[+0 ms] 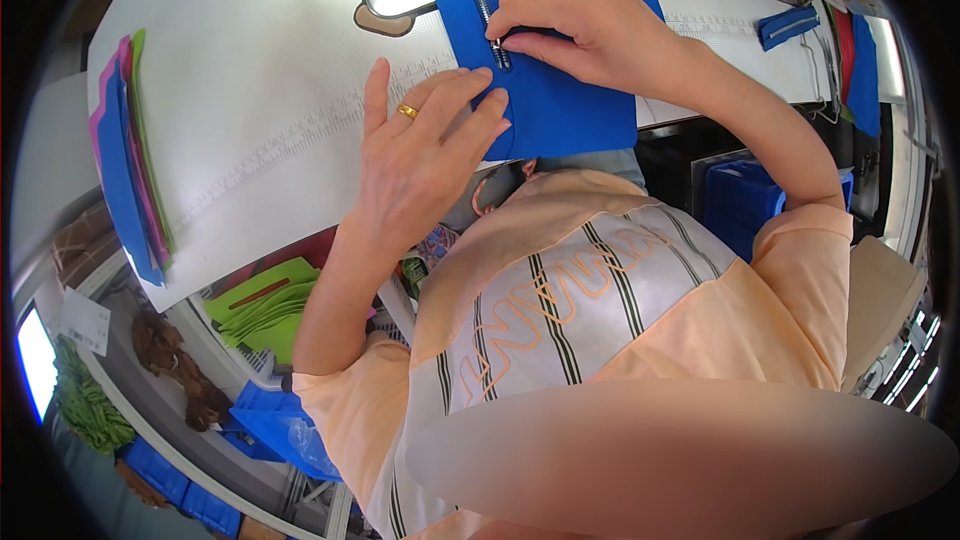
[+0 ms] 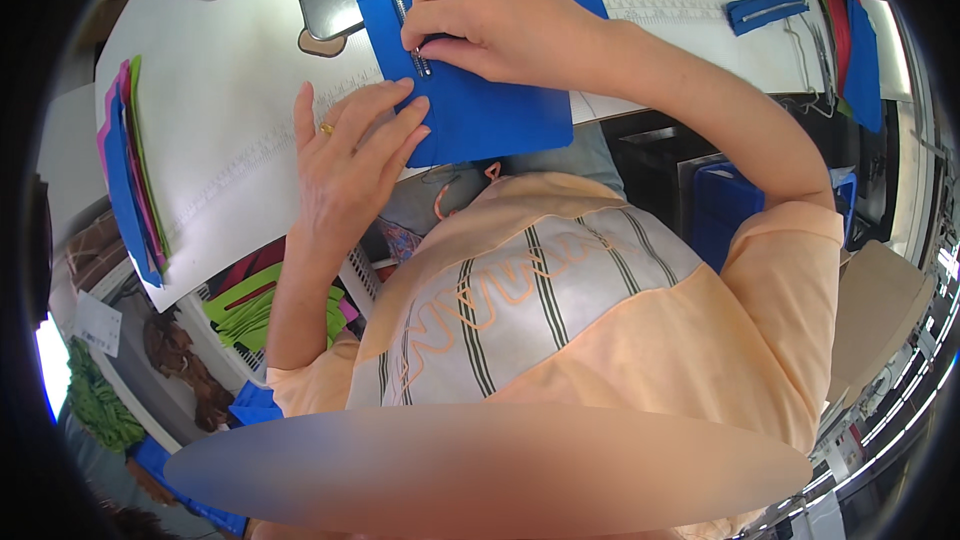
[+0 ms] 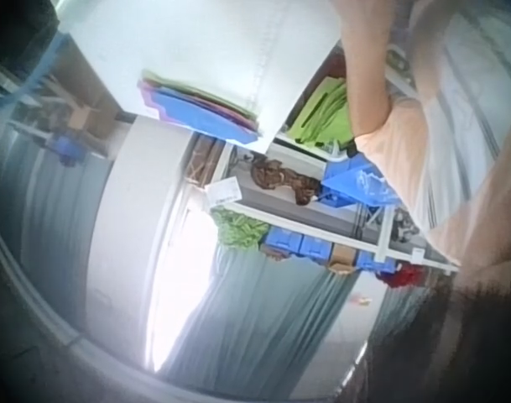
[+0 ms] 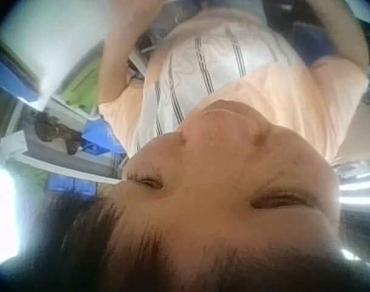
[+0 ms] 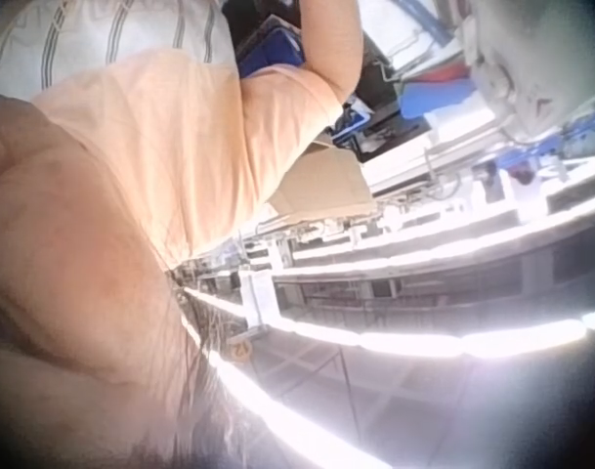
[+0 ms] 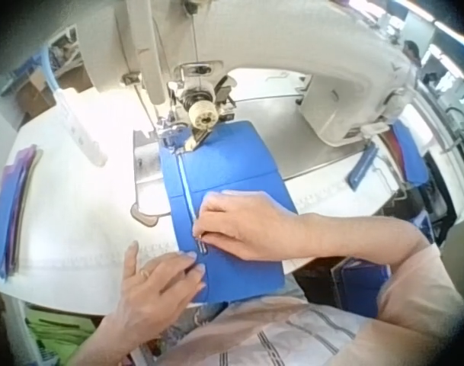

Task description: Sewing a zipper onto blue fabric using an industrial sewing machine.

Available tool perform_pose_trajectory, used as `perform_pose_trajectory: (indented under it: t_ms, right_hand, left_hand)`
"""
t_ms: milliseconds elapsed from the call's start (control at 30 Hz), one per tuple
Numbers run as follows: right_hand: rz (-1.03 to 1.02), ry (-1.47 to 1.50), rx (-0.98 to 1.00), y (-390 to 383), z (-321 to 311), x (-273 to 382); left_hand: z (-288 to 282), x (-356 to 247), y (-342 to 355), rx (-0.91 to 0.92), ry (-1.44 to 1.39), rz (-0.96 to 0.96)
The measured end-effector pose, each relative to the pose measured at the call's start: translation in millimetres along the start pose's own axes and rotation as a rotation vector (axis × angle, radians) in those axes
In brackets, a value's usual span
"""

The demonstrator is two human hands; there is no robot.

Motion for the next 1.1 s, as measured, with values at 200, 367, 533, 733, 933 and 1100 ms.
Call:
perform_pose_trajectory:
  t_ms: [200, 367, 533, 733, 933, 1100]
  right_hand:
    - [-0.056, 0.053, 0.234, 12.3, -7.9, 2.6]
    - [-0.010, 0.094, 0.406, 17.6, -14.6, 5.2]
    - [0.023, 0.126, 0.424, 18.6, -15.6, 7.7]
    - [0.001, 0.144, 0.453, 19.4, -15.2, 10.6]
    - [0.075, 0.012, 0.190, 6.1, 2.3, 9.9]
    - [0.204, -0.047, 0.110, 3.8, 9.0, 17.2]
  left_hand:
    - [0.0, -0.1, -0.3, -0.006, 0.011, 0.008]
    - [-0.2, 0.3, 0.0, -0.014, 0.002, 0.001]
    - [0.6, 0.5, -1.1, -0.018, -0.003, -0.014]
    - [1.1, 1.4, -2.2, -0.023, -0.011, -0.022]
    - [2.1, 2.0, -1.8, -0.023, -0.002, -0.017]
    - [1.6, 3.1, -2.9, -0.033, -0.010, -0.023]
Point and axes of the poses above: each hand's wrist, its own y-axis towards the middle knuckle, its own z-axis out of the palm, x = y × z, the point moved 4 cm from there along y, towards the middle knuckle, and after that the axes turned 15 degrees about z, right-handed, at the moved point
